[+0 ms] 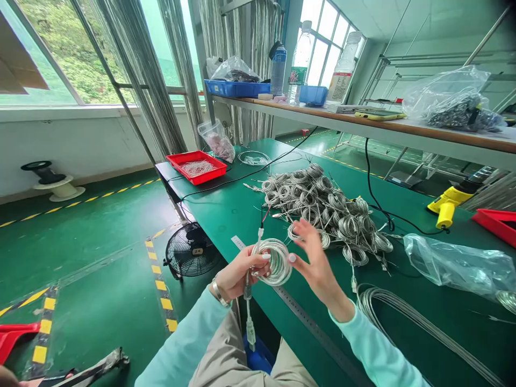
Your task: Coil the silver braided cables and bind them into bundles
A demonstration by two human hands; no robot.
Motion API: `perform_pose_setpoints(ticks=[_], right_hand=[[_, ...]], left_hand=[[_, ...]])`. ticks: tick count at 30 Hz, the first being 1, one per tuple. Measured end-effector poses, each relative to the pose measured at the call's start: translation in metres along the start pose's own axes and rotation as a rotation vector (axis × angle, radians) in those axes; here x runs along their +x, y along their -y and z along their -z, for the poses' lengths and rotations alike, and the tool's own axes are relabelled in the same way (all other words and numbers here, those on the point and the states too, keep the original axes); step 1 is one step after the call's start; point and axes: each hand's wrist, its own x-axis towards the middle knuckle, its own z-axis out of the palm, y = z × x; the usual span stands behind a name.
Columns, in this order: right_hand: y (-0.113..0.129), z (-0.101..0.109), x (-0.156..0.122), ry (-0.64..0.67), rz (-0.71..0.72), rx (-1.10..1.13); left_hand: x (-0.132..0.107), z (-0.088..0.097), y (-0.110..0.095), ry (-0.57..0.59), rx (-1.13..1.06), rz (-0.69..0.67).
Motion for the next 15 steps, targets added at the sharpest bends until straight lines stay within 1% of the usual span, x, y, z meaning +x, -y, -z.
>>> perform_pose_setpoints(ticks=[1, 2, 3, 4, 5, 6, 7, 10, 11, 12, 15], right_hand=[[-0.002, -0.001, -0.001, 0.152, -0.190, 0.126], [-0.003, -0.002, -0.001, 0.306, -0.335, 0.244], [-0.005, -0.002, -0.001, 0.434, -0.429, 0.339], [-0.006, -0.001, 0.000, 0.528, -0.471, 0.393], [-0.008, 0.000, 0.000, 0.581, -0.467, 0.405], [-0.009, 0.000, 0.000, 0.596, -0.434, 0.371], [-0.010, 0.000, -0.001, 0.579, -0.387, 0.297], [-0.013, -0.003, -0.008, 0.447, -0.248, 0.000], [-0.013, -0.006, -0.011, 0.402, -0.216, -0.065], [-0.013, -0.009, -0.014, 0.357, -0.192, -0.100], [-0.013, -0.017, -0.019, 0.256, -0.164, -0.105]], left_hand=[[0.000, 0.000, 0.000, 0.011, 0.008, 0.015], [0.001, 0.000, 0.000, 0.030, 0.019, 0.035], [0.001, 0.000, 0.000, 0.050, 0.030, 0.055], [0.002, 0.000, 0.000, 0.068, 0.042, 0.076], [0.003, 0.001, 0.001, 0.080, 0.053, 0.096], [0.004, 0.001, 0.001, 0.083, 0.062, 0.115], [0.006, 0.002, 0.001, 0.076, 0.070, 0.128], [0.011, 0.004, 0.003, 0.027, 0.109, 0.135], [0.012, 0.004, 0.003, 0.007, 0.129, 0.127], [0.013, 0.003, 0.004, -0.011, 0.150, 0.118], [0.016, 0.000, 0.005, -0.093, 0.250, 0.061]])
